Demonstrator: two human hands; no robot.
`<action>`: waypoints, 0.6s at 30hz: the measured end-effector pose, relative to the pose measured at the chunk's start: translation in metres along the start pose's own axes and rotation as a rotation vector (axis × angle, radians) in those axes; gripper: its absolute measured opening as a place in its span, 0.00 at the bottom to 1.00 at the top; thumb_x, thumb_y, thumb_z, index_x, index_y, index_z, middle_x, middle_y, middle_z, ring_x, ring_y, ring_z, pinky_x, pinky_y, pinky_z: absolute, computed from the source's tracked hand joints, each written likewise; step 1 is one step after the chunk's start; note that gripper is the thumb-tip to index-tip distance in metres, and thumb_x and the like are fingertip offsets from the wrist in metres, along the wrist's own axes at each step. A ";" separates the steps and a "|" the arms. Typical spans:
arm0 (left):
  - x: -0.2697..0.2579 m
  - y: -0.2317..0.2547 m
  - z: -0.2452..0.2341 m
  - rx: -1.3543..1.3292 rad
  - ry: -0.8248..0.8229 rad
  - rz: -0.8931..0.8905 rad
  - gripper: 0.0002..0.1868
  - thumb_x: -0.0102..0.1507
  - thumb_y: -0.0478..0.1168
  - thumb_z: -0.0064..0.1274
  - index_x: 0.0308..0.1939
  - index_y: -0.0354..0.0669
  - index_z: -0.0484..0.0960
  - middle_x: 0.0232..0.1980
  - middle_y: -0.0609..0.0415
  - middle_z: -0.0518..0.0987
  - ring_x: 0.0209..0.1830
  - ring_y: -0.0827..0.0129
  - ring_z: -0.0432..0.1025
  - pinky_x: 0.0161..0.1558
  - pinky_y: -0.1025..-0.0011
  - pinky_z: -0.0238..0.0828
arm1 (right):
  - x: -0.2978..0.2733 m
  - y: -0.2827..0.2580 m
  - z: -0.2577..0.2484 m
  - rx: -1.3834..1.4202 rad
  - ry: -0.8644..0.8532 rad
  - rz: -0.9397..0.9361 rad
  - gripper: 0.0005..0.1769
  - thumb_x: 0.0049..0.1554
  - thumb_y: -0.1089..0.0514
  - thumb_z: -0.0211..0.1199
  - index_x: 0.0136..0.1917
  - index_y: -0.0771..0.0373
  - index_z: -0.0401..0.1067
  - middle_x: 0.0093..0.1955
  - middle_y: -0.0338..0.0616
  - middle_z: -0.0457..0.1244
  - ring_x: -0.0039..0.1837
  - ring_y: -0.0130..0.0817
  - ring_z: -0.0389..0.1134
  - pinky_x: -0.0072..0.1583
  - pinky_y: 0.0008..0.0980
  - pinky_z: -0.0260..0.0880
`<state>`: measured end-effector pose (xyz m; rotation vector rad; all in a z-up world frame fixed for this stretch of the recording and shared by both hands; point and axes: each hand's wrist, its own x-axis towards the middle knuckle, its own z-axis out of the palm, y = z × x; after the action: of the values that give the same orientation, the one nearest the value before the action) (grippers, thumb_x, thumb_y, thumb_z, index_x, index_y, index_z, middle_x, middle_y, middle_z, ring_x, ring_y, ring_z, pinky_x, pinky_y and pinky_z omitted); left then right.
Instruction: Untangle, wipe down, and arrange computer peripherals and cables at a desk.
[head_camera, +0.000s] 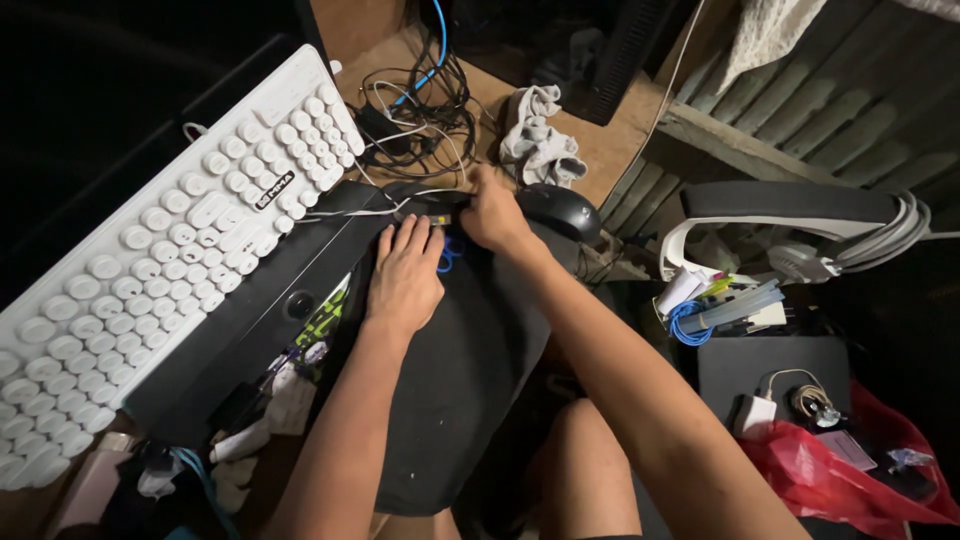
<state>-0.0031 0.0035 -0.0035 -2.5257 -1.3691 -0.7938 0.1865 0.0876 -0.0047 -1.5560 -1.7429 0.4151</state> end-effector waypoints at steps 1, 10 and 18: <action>0.000 0.000 0.001 0.001 -0.002 0.000 0.27 0.56 0.33 0.50 0.61 0.35 0.76 0.67 0.42 0.73 0.72 0.50 0.62 0.73 0.51 0.52 | 0.007 0.018 0.009 0.002 0.000 0.001 0.27 0.44 0.65 0.64 0.59 0.67 0.65 0.43 0.64 0.67 0.52 0.66 0.69 0.53 0.52 0.69; 0.001 0.003 -0.012 -0.051 0.016 0.038 0.22 0.51 0.31 0.53 0.50 0.36 0.77 0.59 0.41 0.75 0.66 0.48 0.65 0.68 0.53 0.56 | 0.013 -0.017 -0.002 0.373 -0.332 0.380 0.11 0.60 0.55 0.58 0.50 0.63 0.75 0.39 0.63 0.67 0.39 0.60 0.69 0.42 0.49 0.65; -0.001 0.001 -0.003 -0.021 0.084 0.027 0.16 0.54 0.31 0.53 0.46 0.38 0.75 0.57 0.43 0.75 0.64 0.50 0.67 0.67 0.55 0.59 | 0.019 0.010 0.014 -0.336 -0.500 -0.275 0.17 0.58 0.48 0.63 0.47 0.66 0.77 0.46 0.61 0.70 0.48 0.58 0.70 0.49 0.49 0.71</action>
<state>-0.0040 0.0007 -0.0015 -2.4908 -1.3042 -0.9025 0.1837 0.1108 -0.0148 -1.4848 -2.4837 0.4103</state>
